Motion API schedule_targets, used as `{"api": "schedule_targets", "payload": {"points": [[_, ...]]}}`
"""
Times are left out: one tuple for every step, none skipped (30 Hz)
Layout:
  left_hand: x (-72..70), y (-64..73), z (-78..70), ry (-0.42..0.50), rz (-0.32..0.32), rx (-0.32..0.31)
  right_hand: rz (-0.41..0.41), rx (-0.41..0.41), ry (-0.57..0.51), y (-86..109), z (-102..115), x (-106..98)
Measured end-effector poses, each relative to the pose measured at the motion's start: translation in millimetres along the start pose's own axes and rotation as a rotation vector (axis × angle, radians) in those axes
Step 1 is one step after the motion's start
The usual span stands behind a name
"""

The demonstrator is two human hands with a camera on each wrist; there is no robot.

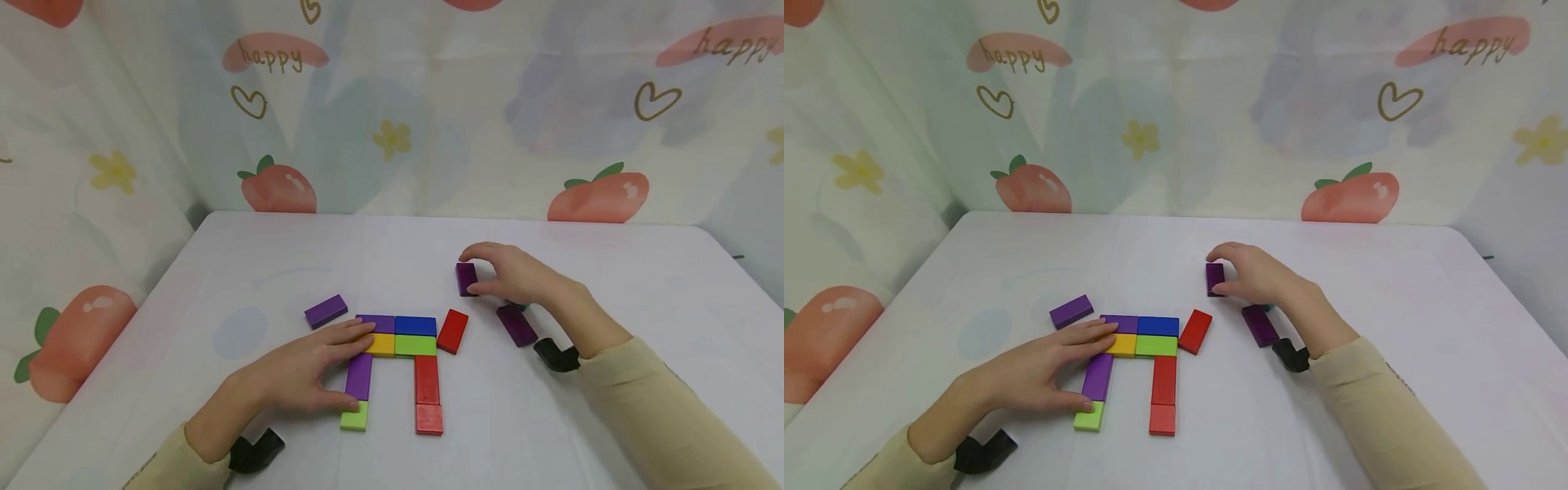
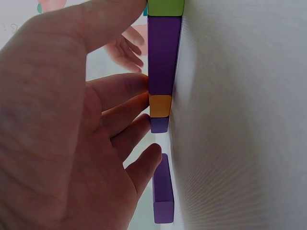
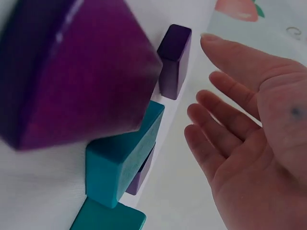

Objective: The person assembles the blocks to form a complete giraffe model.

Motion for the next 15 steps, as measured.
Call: {"api": "schedule_targets", "payload": {"points": [[0.0, 0.0, 0.1, -0.001, -0.001, 0.000, 0.011, -0.001, -0.003, -2.1, -1, 1], [0.0, 0.0, 0.3, -0.002, -0.001, 0.000, 0.023, -0.003, -0.007, -4.1, -2, 2], [0.0, -0.1, 0.5, -0.004, -0.001, 0.000, 0.035, -0.003, -0.010, -5.9, -3, 4], [0.0, -0.1, 0.7, -0.006, -0.001, 0.000, 0.048, -0.001, -0.011, -7.4, -4, 5], [0.0, -0.2, 0.8, -0.007, -0.001, -0.002, 0.059, 0.003, -0.012, -8.7, -5, 7], [0.0, -0.3, 1.0, -0.007, 0.000, -0.003, 0.068, 0.006, -0.010, -9.8, -6, 8], [0.0, -0.4, 1.1, -0.007, 0.000, -0.003, 0.074, 0.010, -0.011, -10.5, -7, 10], [0.1, -0.5, 1.2, -0.006, 0.001, -0.003, 0.077, 0.014, -0.010, -10.8, -7, 10], [0.1, -0.6, 1.2, -0.006, 0.001, -0.002, 0.076, 0.017, -0.009, -10.8, -8, 11], [0.1, -0.7, 1.1, -0.004, 0.001, -0.001, 0.072, 0.021, -0.007, -10.6, -8, 11], [0.2, -0.7, 1.2, -0.003, 0.002, 0.001, 0.065, 0.025, -0.008, -10.0, -8, 11], [0.2, -0.7, 1.2, -0.002, 0.002, 0.002, 0.059, 0.030, -0.007, -9.1, -7, 11], [0.2, -0.6, 1.2, 0.000, 0.002, 0.004, 0.053, 0.032, -0.008, -8.0, -6, 11], [0.3, -0.5, 1.3, 0.000, 0.003, 0.005, 0.048, 0.030, -0.005, -6.9, -5, 11], [0.3, -0.4, 1.5, 0.000, 0.003, 0.005, 0.041, 0.024, -0.003, -6.0, -3, 12]]}}
Point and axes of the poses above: each hand's wrist, its own y-axis away from the middle knuckle, its own x-axis out of the palm, z = x × y, the point moved 7 cm from there along -y, towards the middle knuckle, and after that the axes turned 11 degrees about -x, right-handed, at the moved point
